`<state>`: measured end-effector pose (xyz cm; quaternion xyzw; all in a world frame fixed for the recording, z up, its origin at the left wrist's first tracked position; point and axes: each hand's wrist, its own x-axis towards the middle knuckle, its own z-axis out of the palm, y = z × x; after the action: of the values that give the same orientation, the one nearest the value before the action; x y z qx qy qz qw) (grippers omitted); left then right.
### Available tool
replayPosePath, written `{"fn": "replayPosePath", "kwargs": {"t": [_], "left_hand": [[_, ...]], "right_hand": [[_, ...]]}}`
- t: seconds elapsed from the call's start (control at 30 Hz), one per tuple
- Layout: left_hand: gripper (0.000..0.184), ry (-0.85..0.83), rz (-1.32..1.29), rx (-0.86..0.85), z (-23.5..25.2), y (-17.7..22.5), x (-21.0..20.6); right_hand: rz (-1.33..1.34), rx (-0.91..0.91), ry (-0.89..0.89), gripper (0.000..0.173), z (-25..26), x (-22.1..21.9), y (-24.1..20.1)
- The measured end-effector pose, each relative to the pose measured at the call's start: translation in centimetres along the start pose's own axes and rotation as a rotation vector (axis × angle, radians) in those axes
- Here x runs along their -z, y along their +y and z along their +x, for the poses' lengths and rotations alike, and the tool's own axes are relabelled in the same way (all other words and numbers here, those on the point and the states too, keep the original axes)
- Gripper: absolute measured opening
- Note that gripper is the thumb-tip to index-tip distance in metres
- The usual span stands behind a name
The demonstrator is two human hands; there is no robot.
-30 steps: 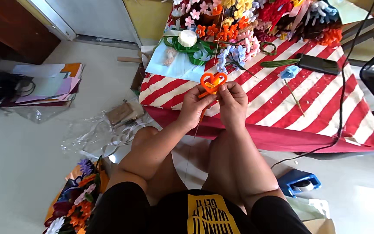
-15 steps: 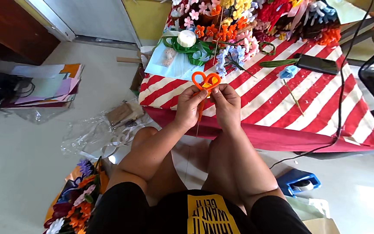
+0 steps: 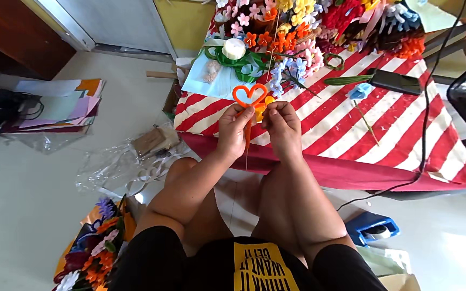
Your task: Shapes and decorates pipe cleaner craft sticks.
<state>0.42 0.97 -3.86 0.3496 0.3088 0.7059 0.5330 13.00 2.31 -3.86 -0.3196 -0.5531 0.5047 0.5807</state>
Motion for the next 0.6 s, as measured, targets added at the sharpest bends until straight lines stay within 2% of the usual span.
{"fn": "replayPosePath", "kwargs": {"t": [0.13,0.23,0.33,0.4,0.47,0.53,0.6], "left_hand": [[0.014,0.038,0.041,0.003,0.2,1.0,0.4],[0.014,0.026,0.028,0.009,0.1,1.3,0.5],[0.012,-0.009,0.019,0.004,0.0,1.4,0.6],[0.011,-0.093,0.026,-0.02,0.2,1.2,1.0],[0.037,-0.195,0.035,-0.045,0.6,1.2,1.7],[0.049,-0.197,0.022,-0.034,0.9,1.6,1.8],[0.038,-0.179,0.039,-0.016,1.1,1.8,2.0]], "right_hand": [[-0.159,-0.112,-0.162,0.017,-0.2,-0.7,-0.1],[-0.232,-0.114,-0.249,0.015,-0.5,-1.5,0.1],[-0.243,-0.023,-0.25,0.004,-0.7,-1.6,0.6],[-0.226,0.016,-0.229,0.005,-0.7,-1.4,0.5],[-0.196,0.028,-0.196,0.007,-0.5,-0.9,0.3],[-0.165,0.032,-0.164,0.007,-0.3,-0.5,0.2],[-0.125,0.017,-0.145,0.008,-0.2,-0.3,0.1]]}}
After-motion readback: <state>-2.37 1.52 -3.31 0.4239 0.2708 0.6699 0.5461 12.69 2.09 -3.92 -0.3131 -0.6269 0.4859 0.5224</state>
